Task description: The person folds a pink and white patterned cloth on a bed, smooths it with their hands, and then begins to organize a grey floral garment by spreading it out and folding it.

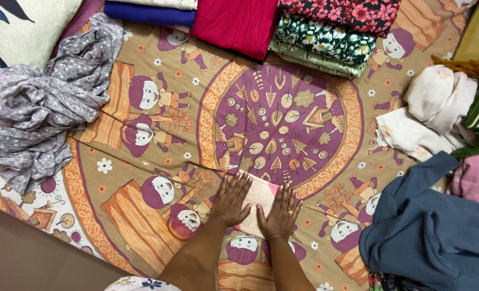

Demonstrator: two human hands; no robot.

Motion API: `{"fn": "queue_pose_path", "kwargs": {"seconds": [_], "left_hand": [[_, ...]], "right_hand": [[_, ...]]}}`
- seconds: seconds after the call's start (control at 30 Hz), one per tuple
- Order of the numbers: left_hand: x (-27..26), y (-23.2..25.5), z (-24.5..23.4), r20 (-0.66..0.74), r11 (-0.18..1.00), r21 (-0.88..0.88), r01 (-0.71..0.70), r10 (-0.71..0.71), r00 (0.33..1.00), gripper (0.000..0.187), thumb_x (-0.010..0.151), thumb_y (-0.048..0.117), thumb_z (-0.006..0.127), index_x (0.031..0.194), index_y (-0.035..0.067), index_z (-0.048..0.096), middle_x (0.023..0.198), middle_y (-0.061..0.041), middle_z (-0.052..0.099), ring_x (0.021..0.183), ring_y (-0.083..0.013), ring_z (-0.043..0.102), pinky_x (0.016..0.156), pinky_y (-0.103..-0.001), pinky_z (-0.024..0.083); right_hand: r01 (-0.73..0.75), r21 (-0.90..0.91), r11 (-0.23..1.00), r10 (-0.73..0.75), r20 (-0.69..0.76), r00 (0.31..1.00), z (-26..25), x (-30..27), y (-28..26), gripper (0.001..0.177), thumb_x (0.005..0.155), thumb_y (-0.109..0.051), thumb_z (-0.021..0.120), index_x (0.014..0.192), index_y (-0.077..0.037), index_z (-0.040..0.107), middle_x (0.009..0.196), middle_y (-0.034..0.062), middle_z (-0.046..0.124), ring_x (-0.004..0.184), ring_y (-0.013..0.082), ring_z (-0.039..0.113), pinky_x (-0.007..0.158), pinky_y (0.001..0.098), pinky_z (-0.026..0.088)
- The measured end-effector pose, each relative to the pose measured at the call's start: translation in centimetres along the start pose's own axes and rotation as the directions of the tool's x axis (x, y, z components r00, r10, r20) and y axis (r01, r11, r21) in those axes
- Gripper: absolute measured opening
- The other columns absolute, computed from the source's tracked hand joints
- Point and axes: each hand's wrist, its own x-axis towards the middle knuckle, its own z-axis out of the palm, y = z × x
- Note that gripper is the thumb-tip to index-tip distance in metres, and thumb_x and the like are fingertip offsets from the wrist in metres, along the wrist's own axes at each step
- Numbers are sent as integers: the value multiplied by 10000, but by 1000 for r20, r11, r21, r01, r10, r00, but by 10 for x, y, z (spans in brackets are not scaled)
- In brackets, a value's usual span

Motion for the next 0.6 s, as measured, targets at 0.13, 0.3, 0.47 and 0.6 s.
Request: {"fn": "queue_pose_path", "kwargs": {"seconds": [0.13, 0.3, 0.47, 0.6], "left_hand": [[-1, -1, 1, 2, 1000, -5, -1, 1, 1000, 848, 940, 485, 423, 1630, 112, 100, 1714, -100, 64, 1574, -290, 41, 1247, -540, -12], [0, -2, 3, -26, 1000, 2, -9, 9, 1000, 839, 933, 491, 418, 1622, 124, 110, 1705, -103, 63, 1565, -313, 35, 1242, -540, 1], [0, -1, 1, 22, 1000, 6, 14, -14, 1000, 831, 940, 499, 410, 1626, 136, 115, 1710, -105, 62, 1565, -335, 28, 1247, -533, 1], [-3, 0, -2, -22, 1000, 5, 6, -6, 1000, 834, 943, 502, 418, 1631, 132, 125, 1710, -108, 81, 1568, -350, 41, 1252, -535, 4]], "right_hand": [[-25, -12, 1000, 25, 11, 1000, -2, -2, 0, 966, 906, -660, 435, 1597, -29, 196, 1693, 125, 163, 1567, 316, 90, 1246, 564, -2], [-34, -27, 999, 35, 57, 998, -4, 0, 0, 957, 892, -647, 449, 1588, -31, 221, 1684, 137, 182, 1562, 329, 99, 1239, 565, -4], [-41, -4, 999, 42, 56, 998, -5, -2, -1, 953, 912, -647, 457, 1598, -26, 231, 1693, 148, 195, 1576, 330, 114, 1252, 568, -3], [-32, 30, 999, 32, 21, 999, -6, -1, -3, 951, 905, -646, 467, 1601, -39, 237, 1694, 138, 206, 1575, 328, 122, 1255, 560, 1]]}}
